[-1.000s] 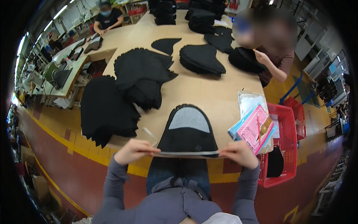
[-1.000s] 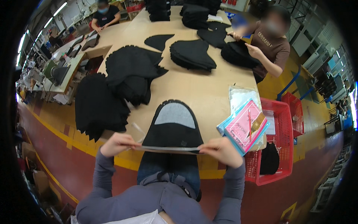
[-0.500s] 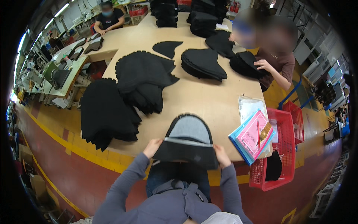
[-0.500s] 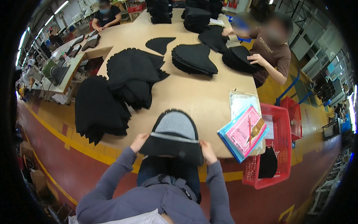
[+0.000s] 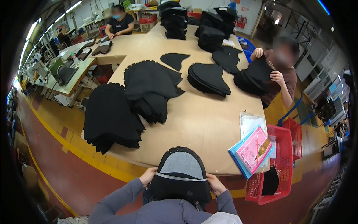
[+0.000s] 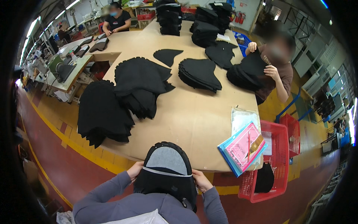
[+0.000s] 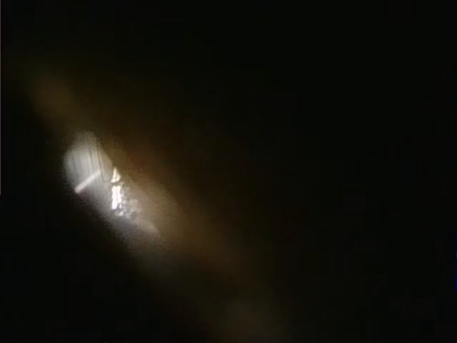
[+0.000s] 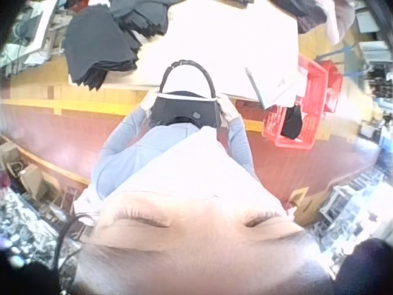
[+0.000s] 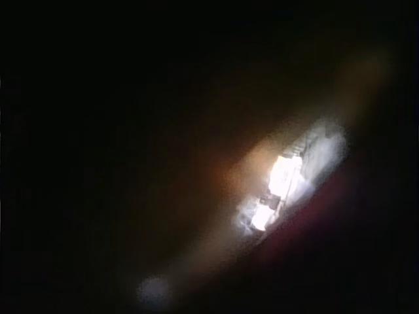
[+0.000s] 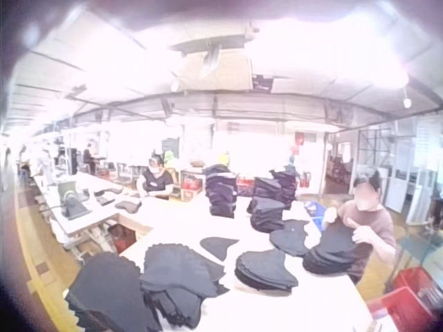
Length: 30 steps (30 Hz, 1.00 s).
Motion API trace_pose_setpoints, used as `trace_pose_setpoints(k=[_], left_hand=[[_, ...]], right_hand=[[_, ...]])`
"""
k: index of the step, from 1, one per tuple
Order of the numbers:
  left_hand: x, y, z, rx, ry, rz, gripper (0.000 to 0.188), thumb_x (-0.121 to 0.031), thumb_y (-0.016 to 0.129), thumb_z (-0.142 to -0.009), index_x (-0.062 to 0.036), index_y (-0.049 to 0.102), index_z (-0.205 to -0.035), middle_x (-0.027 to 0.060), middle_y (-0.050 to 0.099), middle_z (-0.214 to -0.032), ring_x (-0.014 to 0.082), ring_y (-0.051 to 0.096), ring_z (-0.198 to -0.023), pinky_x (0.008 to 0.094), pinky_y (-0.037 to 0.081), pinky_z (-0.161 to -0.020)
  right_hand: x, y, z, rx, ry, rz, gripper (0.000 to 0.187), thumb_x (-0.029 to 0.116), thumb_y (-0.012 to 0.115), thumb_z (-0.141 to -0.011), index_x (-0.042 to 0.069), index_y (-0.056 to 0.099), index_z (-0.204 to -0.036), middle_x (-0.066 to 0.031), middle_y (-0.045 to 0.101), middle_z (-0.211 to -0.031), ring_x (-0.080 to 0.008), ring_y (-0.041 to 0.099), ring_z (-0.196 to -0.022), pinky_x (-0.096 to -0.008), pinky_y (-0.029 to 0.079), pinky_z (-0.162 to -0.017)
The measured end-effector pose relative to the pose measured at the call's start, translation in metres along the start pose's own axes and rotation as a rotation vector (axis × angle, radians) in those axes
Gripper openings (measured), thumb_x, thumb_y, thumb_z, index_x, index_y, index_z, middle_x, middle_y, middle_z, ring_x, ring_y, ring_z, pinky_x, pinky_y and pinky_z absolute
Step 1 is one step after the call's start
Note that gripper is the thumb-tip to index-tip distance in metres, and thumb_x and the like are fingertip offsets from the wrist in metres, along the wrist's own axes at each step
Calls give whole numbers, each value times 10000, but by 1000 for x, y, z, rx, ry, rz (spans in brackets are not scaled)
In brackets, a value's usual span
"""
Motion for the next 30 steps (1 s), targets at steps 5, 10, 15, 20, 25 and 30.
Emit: trace_pose_setpoints(k=[5, 10, 15, 20, 25, 30], left_hand=[[-123, 27, -21, 85, 691, -98, 323, 34, 422, -911, 62, 598, -1180, 75, 664, -1095, 160, 606, -1013, 282, 482, -898], [-201, 60, 32, 243, 1278, -402, 436, 171, 398, -805, 18, 637, -1136, 153, 667, -1158, 269, 609, -1134, 327, 479, -964], [-142, 41, 10, 196, 1462, -917, 295, 61, 573, -803, -38, 714, -1043, 117, 687, -1150, 267, 692, -986, 322, 561, -861], [-134, 39, -5, 149, 1355, -1292, 407, -28, 631, -723, -197, 725, -1081, -6, 685, -1164, 216, 694, -942, 292, 577, -747], [-180, -32, -43, 13, 739, -1407, 251, 11, 646, -771, -57, 728, -999, 56, 677, -1136, 234, 687, -887, 304, 544, -746], [-205, 42, 12, 235, 760, -943, 398, -28, 703, -795, -107, 683, -1185, 21, 653, -1094, 73, 586, -842, 228, 460, -670]], right_hand=[[131, -14, 3, -30, -730, 536, 381, -79, 442, -859, -51, 622, -1193, -109, 695, -1083, -205, 648, -1010, -262, 500, -863], [208, 34, 77, -156, -1500, 1046, 241, -69, 555, -816, 16, 703, -986, -187, 701, -1050, -308, 708, -813, -344, 554, -712], [128, 16, 71, -204, -1652, 1645, 357, 74, 683, -738, 227, 745, -1054, -17, 697, -1144, -69, 524, -546, -233, 426, -485], [89, -13, 33, -359, -1529, 1593, 339, 156, 716, -729, 198, 736, -1065, -16, 705, -1089, -104, 508, -485, -263, 433, -474], [119, -92, 33, -692, -726, 1841, 233, 324, 738, -783, 100, 691, -741, -57, 643, -640, -237, 571, -500, -303, 432, -475], [152, -96, 57, -425, -259, 908, 318, 310, 678, -859, 31, 675, -705, -83, 604, -576, -170, 583, -520, -319, 441, -517]])
Point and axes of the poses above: each hand's wrist, its own z-axis away from the middle knuckle, its own y-axis out of the palm, x = y × z, the point moved 4 cm from there along -z, towards the middle knuckle
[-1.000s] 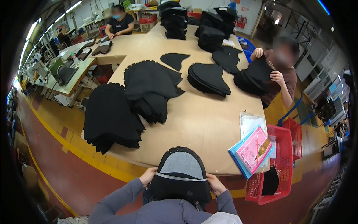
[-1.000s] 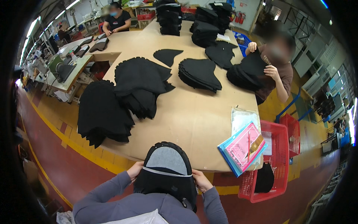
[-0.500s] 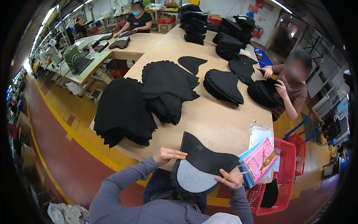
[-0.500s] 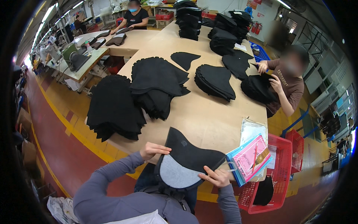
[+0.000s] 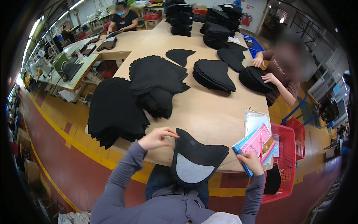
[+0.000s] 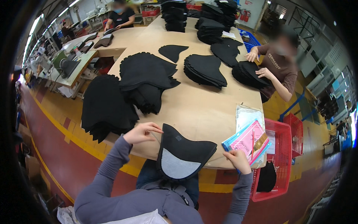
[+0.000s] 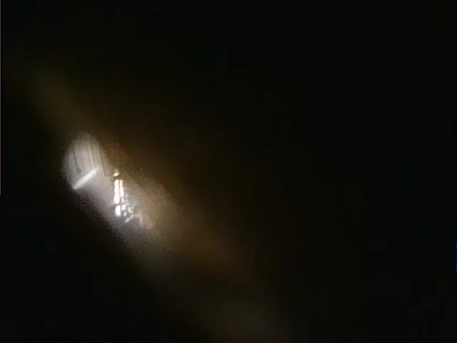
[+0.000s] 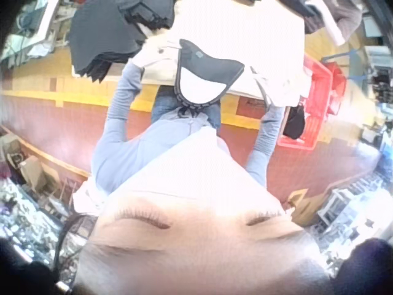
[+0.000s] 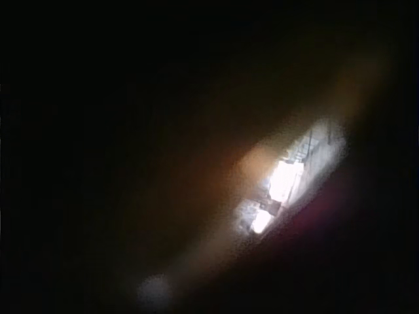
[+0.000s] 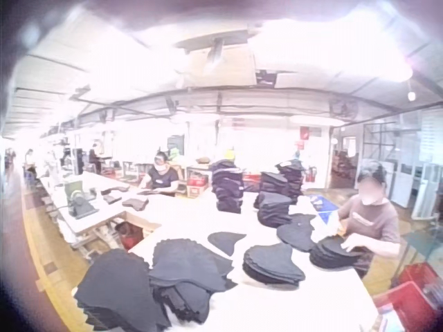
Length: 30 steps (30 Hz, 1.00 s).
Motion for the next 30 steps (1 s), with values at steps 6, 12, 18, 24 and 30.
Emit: trace_pose_setpoints(k=[6, 12, 18, 24, 30], left_hand=[[-5, 129, -36, 32, 223, -155, 467, -200, 683, -856, -41, 548, -1274, 148, 642, -1059, 282, 645, -991, 350, 512, -836], [-10, 93, -20, -18, -357, 803, 199, -177, 542, -980, -20, 663, -955, 8, 613, -788, 67, 583, -834, 207, 455, -729], [-38, 81, -19, -201, 43, 289, 206, -148, 565, -962, 16, 684, -923, 15, 582, -758, 97, 552, -699, 239, 432, -617], [10, 73, -2, -209, -5, 325, 167, -126, 615, -911, -5, 729, -912, 31, 650, -790, 160, 595, -867, 300, 456, -827], [31, 89, 9, -424, 13, 116, 182, -190, 690, -854, -21, 752, -880, 50, 704, -793, 187, 614, -820, 337, 443, -781]], right_hand=[[177, 91, 2, 10, -445, 30, 333, 292, 595, -907, -3, 677, -776, -143, 649, -671, -231, 654, -654, -354, 494, -619], [200, 115, 24, 390, -506, -259, 203, 173, 591, -933, -4, 686, -964, -119, 642, -677, -269, 626, -604, -338, 509, -612], [142, 203, -20, 277, -432, -151, 347, 302, 584, -915, -36, 654, -878, -201, 646, -756, -328, 650, -716, -396, 505, -677], [162, 150, 1, 428, -600, -381, 276, 193, 545, -958, -56, 659, -917, -144, 675, -815, -228, 674, -753, -330, 528, -674], [131, 141, -39, 69, -200, -740, 225, 165, 682, -884, -41, 657, -970, -79, 650, -780, -149, 645, -746, -267, 502, -656]])
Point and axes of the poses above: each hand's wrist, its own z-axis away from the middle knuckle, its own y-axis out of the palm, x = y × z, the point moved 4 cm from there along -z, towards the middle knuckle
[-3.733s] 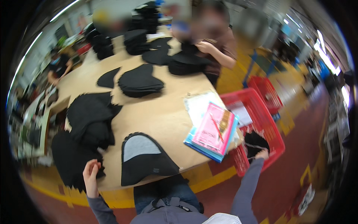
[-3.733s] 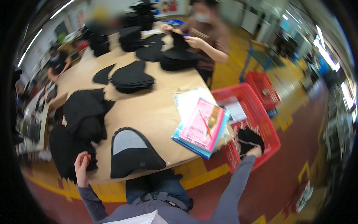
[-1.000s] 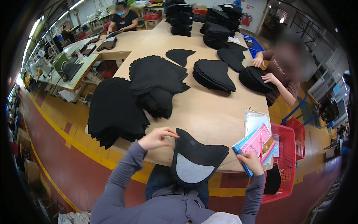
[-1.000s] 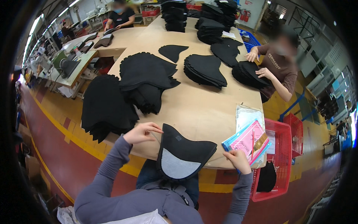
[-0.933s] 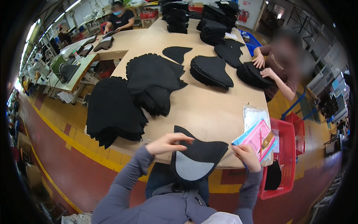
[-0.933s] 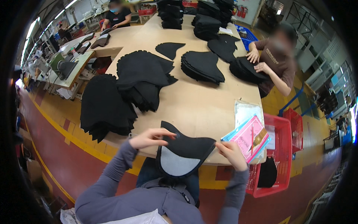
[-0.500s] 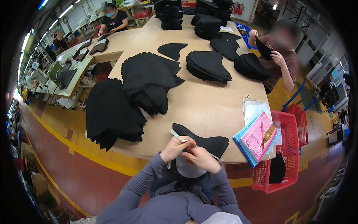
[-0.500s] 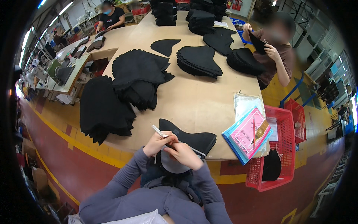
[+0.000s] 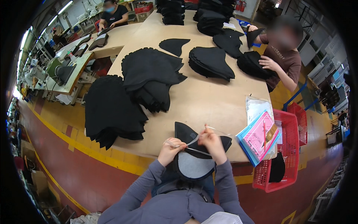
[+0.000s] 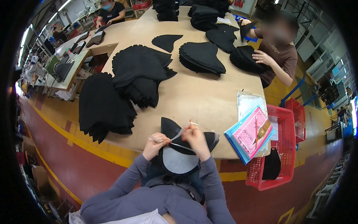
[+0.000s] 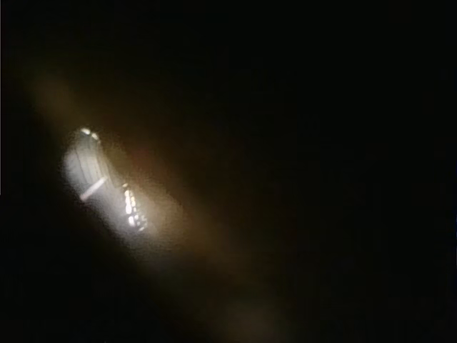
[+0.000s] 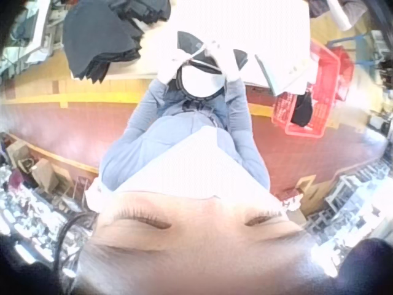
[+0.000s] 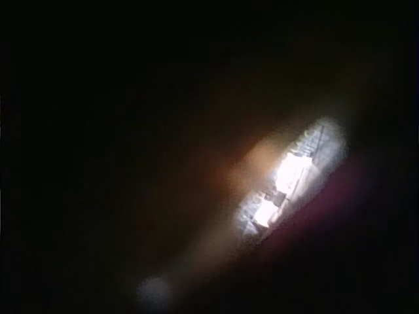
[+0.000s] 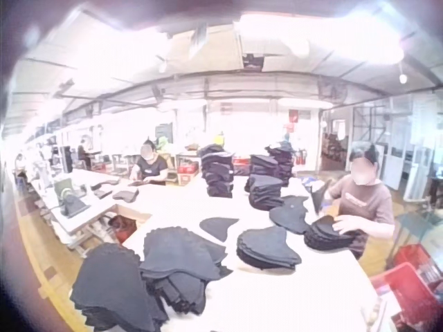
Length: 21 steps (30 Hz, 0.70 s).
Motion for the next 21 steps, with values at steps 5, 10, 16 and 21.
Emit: trace_pose_setpoints(k=[5, 10, 16, 21], left_hand=[[-11, 7, 3, -198, -33, -104, 148, -222, 725, -809, -77, 751, -801, 10, 670, -738, 196, 590, -788, 340, 424, -747], [-15, -3, -5, 120, -29, -83, 135, -153, 663, -844, -32, 714, -873, 54, 666, -820, 195, 569, -854, 323, 439, -782], [-15, -6, 6, -128, 81, -118, 149, -138, 619, -866, -19, 705, -840, 75, 661, -852, 234, 589, -853, 307, 446, -775], [-14, 4, 20, -437, -162, -227, 107, -95, 666, -824, -11, 732, -820, 95, 683, -786, 209, 632, -771, 287, 469, -709]], right_hand=[[17, 32, 41, -118, -639, 786, 164, 28, 732, -747, 2, 683, -902, -118, 611, -789, -285, 625, -693, -343, 502, -649], [15, 30, 34, 26, -706, 705, 297, 0, 673, -767, 57, 693, -1058, -112, 630, -936, -245, 633, -750, -330, 522, -663], [21, 47, 34, 190, -801, 535, 128, 69, 592, -887, 89, 694, -961, -85, 660, -900, -231, 605, -667, -312, 487, -592], [-17, 38, 34, -125, -374, 441, 242, 147, 556, -966, 14, 602, -770, -164, 523, -613, -267, 554, -517, -362, 404, -496]])
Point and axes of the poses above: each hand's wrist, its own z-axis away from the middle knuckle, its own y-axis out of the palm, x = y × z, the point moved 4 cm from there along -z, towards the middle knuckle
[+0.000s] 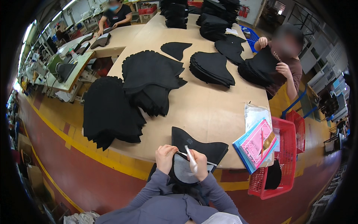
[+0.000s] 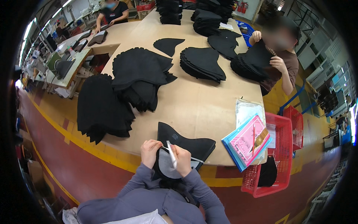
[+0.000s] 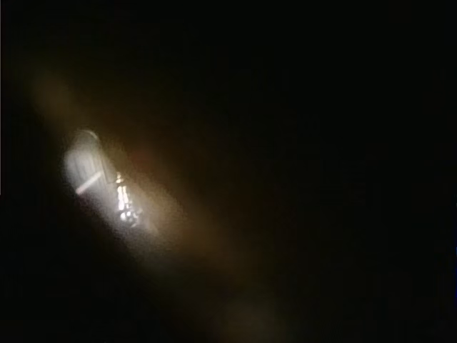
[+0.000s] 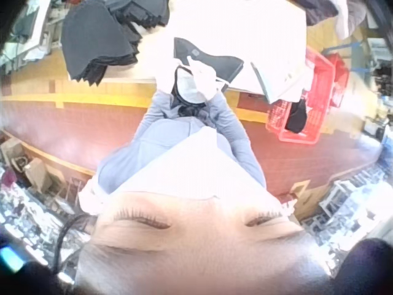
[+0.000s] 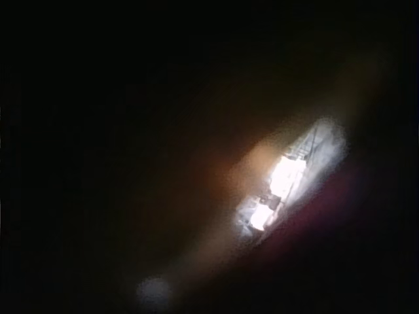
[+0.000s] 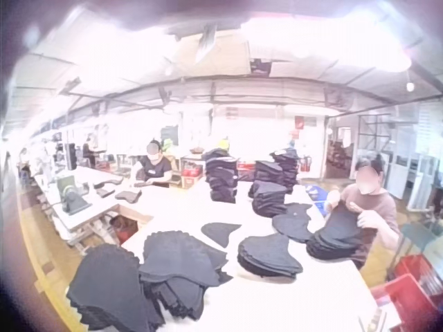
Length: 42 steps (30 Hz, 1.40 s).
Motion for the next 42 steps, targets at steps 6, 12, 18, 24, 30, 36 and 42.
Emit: trace_pose_setpoints(k=[6, 12, 18, 24, 30, 36, 42], left_hand=[[22, 12, 15, -28, -170, 263, 125, -85, 677, -833, 24, 730, -865, 98, 697, -784, 149, 637, -711, 264, 478, -664], [39, 4, 12, 439, -737, 811, 176, -130, 638, -902, 3, 723, -979, 48, 707, -888, 58, 575, -713, 172, 364, -610], [3, 24, 15, 403, -506, 932, 263, -123, 576, -960, 22, 649, -1166, 45, 692, -1013, 82, 607, -955, 201, 445, -831], [10, 47, -20, 264, -280, 756, 193, -106, 577, -959, 38, 667, -1051, 32, 656, -967, 100, 588, -894, 223, 454, -814], [24, 49, -23, 178, -295, 898, 165, -74, 583, -950, 38, 675, -1029, 44, 669, -898, 105, 601, -818, 228, 474, -790], [22, 39, -15, -3, -260, 744, 117, -50, 682, -869, 29, 721, -946, 83, 695, -895, 120, 617, -814, 239, 480, -777], [-26, 14, -25, 112, 311, -140, 139, -78, 698, -755, -45, 750, -880, 82, 640, -779, 272, 517, -791, 336, 452, -745]], right_hand=[[-22, -17, 19, -145, 44, -93, 356, 65, 550, -934, -14, 467, -597, -25, 379, -496, -81, 336, -456, -297, 256, -443], [-7, -29, 22, 34, -292, -197, 272, -28, 556, -867, -30, 474, -608, -121, 435, -547, -194, 457, -487, -352, 323, -476], [9, 7, -14, -88, -107, -528, 271, 66, 456, -995, -34, 531, -754, -59, 517, -810, -109, 481, -563, -253, 410, -556], [8, 12, -63, -140, -117, -424, 206, 97, 477, -1005, -49, 597, -923, -69, 525, -974, -95, 531, -693, -223, 442, -626], [-18, 7, -58, -95, -213, -139, 227, 52, 555, -914, -12, 657, -1107, -99, 575, -1053, -138, 580, -811, -252, 484, -746], [-4, 1, -44, 83, -23, -156, 75, 35, 662, -808, -38, 669, -827, -109, 605, -846, -221, 620, -699, -303, 490, -633], [2, 5, -32, -126, -168, 14, 75, -33, 640, -783, -72, 641, -848, -151, 579, -911, -285, 618, -759, -354, 509, -649]])
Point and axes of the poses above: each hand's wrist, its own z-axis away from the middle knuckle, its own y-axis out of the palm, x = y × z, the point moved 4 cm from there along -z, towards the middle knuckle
